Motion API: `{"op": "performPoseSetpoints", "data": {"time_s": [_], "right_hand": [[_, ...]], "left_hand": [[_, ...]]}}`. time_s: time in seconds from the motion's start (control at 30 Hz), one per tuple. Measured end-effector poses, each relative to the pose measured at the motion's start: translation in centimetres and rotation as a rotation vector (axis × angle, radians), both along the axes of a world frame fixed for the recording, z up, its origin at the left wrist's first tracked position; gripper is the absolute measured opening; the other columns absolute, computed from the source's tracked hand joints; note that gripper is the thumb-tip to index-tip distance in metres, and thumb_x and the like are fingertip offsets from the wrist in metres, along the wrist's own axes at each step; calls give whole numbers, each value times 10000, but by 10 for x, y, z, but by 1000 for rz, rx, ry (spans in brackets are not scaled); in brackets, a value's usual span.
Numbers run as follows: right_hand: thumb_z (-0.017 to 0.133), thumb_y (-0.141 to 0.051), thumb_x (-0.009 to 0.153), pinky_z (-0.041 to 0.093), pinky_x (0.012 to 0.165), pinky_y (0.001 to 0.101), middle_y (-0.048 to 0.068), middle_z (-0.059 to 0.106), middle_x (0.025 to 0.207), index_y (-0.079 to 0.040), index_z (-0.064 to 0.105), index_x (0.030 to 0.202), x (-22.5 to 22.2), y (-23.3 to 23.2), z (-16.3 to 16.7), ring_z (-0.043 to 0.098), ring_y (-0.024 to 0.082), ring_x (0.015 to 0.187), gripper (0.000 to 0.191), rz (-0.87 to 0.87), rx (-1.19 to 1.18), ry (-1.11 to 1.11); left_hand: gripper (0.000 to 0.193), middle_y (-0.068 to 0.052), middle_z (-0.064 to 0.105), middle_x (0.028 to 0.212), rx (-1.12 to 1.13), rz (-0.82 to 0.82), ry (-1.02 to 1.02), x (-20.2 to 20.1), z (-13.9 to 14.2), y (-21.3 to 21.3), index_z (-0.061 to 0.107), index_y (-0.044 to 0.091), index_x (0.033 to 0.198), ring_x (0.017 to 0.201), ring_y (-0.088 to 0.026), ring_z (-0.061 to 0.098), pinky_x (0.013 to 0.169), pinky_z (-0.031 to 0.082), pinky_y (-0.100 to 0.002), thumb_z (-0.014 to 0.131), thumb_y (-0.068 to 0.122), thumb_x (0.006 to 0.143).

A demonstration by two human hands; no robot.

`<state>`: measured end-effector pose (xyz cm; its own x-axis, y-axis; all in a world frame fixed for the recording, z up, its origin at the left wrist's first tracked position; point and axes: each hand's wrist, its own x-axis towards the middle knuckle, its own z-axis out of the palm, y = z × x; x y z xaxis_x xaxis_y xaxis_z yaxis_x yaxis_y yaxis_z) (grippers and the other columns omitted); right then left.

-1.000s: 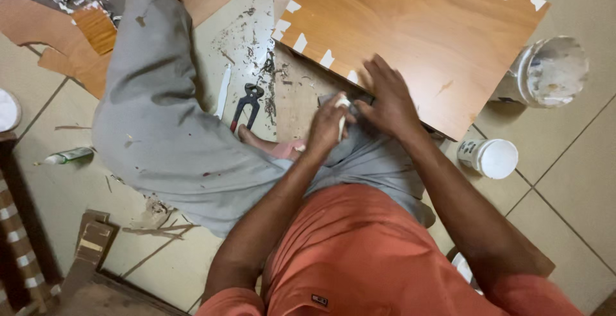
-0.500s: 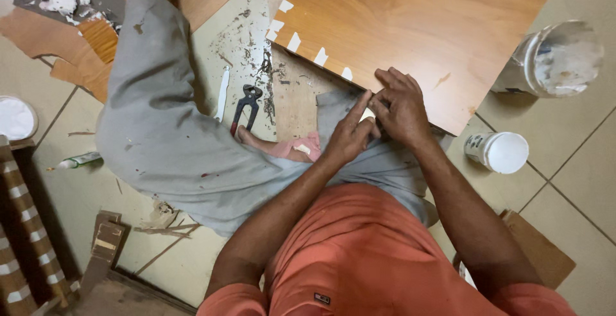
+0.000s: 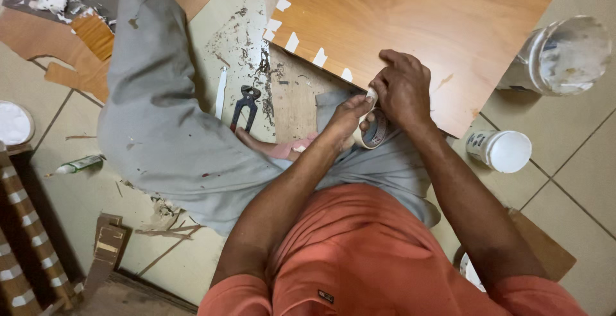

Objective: The person sits on the floor and smooths the edges of a rectangular wooden board using a metal file. They wipe the board with a cloth and apply white tape to the edges. The person repeats the filing and taping process on different sides of the board.

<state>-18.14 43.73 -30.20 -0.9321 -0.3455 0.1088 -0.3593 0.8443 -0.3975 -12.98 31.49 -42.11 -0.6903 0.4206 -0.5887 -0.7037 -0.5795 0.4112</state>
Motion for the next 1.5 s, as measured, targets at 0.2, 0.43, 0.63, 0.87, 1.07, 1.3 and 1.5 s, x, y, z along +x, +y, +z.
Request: {"op": "performPoseSetpoints", "data": {"time_s": [0.2,0.43,0.63,0.87,1.07,1.3,1.5], "right_hand": [[866,-217,815,296,1130,571,216,545,1480,-33,744,1161,1,4,-2,448,393,1396,410,-26,17,5],[850,-191,891,237,1226,596,142,600,1491,-136,777,1108,-1,7,-25,461,367,1452,235,-91,20,-18],[852,-208,873,317,1186,618,157,583,1489,-109,749,1184,-13,8,-7,486,396,1425,342,76,114,-58],[890,-238,723,377,1078,627,163,552,1459,-96,683,1183,-7,2,8,507,412,1377,525,163,294,-89],[824,-193,759,434,1052,623,228,558,1407,-65,650,1113,-5,-10,-11,538,448,1327,415,156,388,31],[676,-147,879,467,1004,631,304,538,1400,-12,629,1224,-1,-18,-34,542,514,1256,374,176,550,212],[699,-162,894,442,1079,595,272,522,1468,-69,591,1395,6,-20,-23,503,491,1315,520,170,516,309]], "left_hand": [[156,-3,616,845,-29,-11,47,0,-9,-1,634,67,1129,666,-73,554,514,412,-212,600,170,1017],[85,-26,645,875,-71,46,97,1,-27,13,658,43,1023,694,-90,590,511,399,-219,621,106,980],[122,-10,643,766,-167,-22,108,-4,-28,9,683,56,1004,582,-76,529,483,396,-220,625,163,992],[159,-11,632,746,-60,-101,142,-15,-19,-7,702,58,1031,528,-56,478,446,359,-197,626,193,994],[172,-22,613,684,-29,-158,78,-31,-13,-14,711,65,914,449,-74,428,385,300,-225,584,174,956],[258,-19,524,599,-27,-84,-111,-42,-17,8,609,107,806,387,-111,372,328,265,-282,514,250,999],[189,-61,636,757,-44,106,-73,1,7,-28,674,32,1107,529,-112,524,462,422,-240,555,169,1049]]}}
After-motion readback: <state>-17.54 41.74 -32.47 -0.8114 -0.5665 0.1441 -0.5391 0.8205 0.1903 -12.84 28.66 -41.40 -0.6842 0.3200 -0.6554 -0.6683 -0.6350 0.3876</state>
